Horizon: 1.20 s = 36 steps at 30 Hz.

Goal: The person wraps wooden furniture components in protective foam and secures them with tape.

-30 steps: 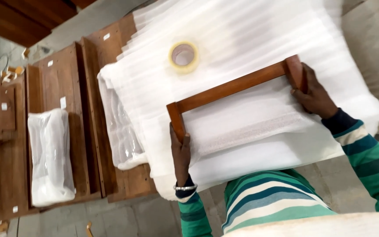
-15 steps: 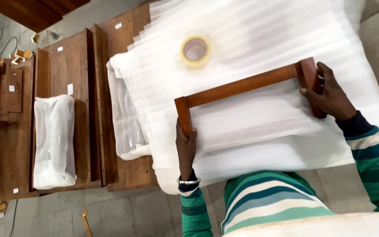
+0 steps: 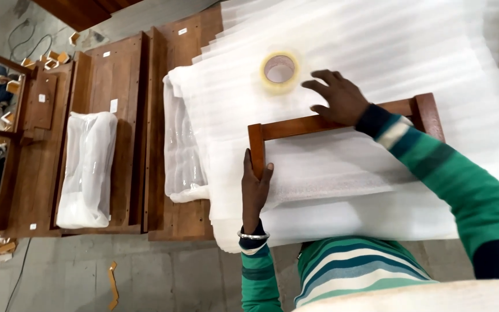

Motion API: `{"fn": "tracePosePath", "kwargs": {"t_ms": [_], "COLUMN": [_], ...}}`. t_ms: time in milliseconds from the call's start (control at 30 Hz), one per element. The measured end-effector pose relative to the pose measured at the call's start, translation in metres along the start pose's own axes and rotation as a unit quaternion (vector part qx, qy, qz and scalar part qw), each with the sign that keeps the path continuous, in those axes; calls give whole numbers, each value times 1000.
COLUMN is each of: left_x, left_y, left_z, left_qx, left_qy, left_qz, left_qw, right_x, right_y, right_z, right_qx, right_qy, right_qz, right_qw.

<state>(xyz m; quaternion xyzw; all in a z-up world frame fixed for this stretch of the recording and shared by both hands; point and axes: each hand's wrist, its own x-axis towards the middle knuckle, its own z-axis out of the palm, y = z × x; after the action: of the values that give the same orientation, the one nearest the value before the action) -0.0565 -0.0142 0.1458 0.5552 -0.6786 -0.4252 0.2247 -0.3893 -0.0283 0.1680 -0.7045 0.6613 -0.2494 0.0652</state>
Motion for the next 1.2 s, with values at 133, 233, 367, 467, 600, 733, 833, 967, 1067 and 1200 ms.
{"fn": "tracePosePath", "kwargs": {"t_ms": [133,233,367,467,600,733,833,967,1067,1200], "left_x": [0,4,34,88,201,311,367,394,396,376], "left_y": [12,18,39,48,45,40,51,74,87,110], "left_z": [-12,-29,-59,-70,-55,-4,36,60,61,50], "left_qx": [15,33,46,86,169,243,294,286,349,332], "left_qy": [-12,-9,-7,-11,-20,-75,-69,-25,-28,-1], "left_qz": [31,69,129,198,270,237,276,322,277,294], "left_qw": [999,997,991,976,948,938,913,902,895,896], "right_x": [65,91,104,103,80,20,-41,-121,-183,-236], "right_y": [-7,-5,15,31,14,-13,-40,-48,-37,-37], "right_z": [32,53,86,101,56,-12,-65,-88,-75,-58], "right_qx": [-27,-57,-51,4,113,201,174,100,166,155], "right_qy": [-71,-126,-97,-18,56,141,140,163,213,197], "right_qz": [51,111,124,113,118,74,101,144,114,297], "right_qw": [996,984,986,993,985,967,969,971,956,922]}}
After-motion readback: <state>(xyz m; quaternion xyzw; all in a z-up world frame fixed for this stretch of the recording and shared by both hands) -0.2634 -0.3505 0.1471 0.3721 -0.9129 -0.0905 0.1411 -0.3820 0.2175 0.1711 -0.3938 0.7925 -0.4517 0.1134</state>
